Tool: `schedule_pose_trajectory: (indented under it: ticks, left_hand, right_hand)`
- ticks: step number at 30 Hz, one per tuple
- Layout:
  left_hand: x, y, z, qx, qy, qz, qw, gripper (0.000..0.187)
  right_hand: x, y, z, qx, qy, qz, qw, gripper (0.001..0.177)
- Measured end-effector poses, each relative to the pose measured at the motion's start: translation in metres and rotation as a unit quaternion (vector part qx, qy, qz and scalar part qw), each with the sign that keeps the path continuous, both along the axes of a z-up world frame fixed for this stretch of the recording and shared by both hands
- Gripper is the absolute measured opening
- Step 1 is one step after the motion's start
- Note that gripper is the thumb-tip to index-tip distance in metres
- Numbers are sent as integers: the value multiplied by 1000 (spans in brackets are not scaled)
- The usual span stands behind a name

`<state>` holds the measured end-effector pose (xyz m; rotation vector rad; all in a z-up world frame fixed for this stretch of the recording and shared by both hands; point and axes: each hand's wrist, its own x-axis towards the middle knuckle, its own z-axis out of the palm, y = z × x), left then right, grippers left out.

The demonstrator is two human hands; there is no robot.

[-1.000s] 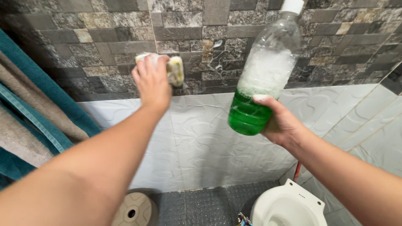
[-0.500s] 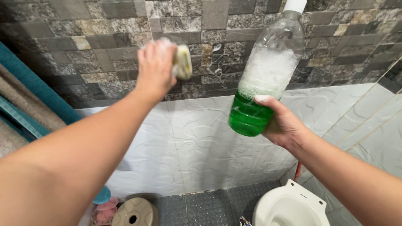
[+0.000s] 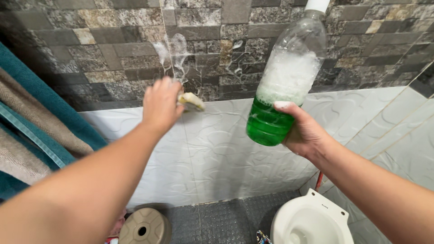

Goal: The person scrubs the tiled bathroom wall using a sponge and a green liquid soap bottle. They repeatedly apply soap to the sponge and wipe the wall surface, moving across different sections of the wall.

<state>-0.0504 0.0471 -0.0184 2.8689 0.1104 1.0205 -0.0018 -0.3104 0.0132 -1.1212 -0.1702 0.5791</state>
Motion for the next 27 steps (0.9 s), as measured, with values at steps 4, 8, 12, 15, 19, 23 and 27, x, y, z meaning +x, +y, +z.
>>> schedule_pose_trajectory:
  ticks: [4, 8, 12, 15, 19, 23, 27]
  left_hand:
    - [20, -13, -41, -481, 28, 6, 876, 46]
    - [25, -11, -80, -907, -11, -66, 415, 49]
    - [2, -10, -95, -936, -100, 17, 338, 50]
    - [-17, -12, -89, -900, -209, 192, 330, 49]
    - [-22, -12, -75, -892, -220, 215, 332, 52]
    - [15, -2, -65, -877, -194, 202, 391, 53]
    - [63, 12, -81, -883, -173, 174, 400, 49]
  right_hand:
    - [-2, 0, -4, -3, 9, 3, 1000, 65]
    - [-5, 3, -7, -23, 17, 3, 1000, 67]
    - [-6, 4, -9, -28, 18, 4, 999, 68]
    - [-7, 5, -12, -32, 16, 5, 999, 68]
    - [-9, 3, -15, -40, 18, 3, 999, 67]
    - [-6, 3, -16, -33, 23, 3, 999, 66]
    - [-6, 5, -17, -24, 29, 1, 999, 65]
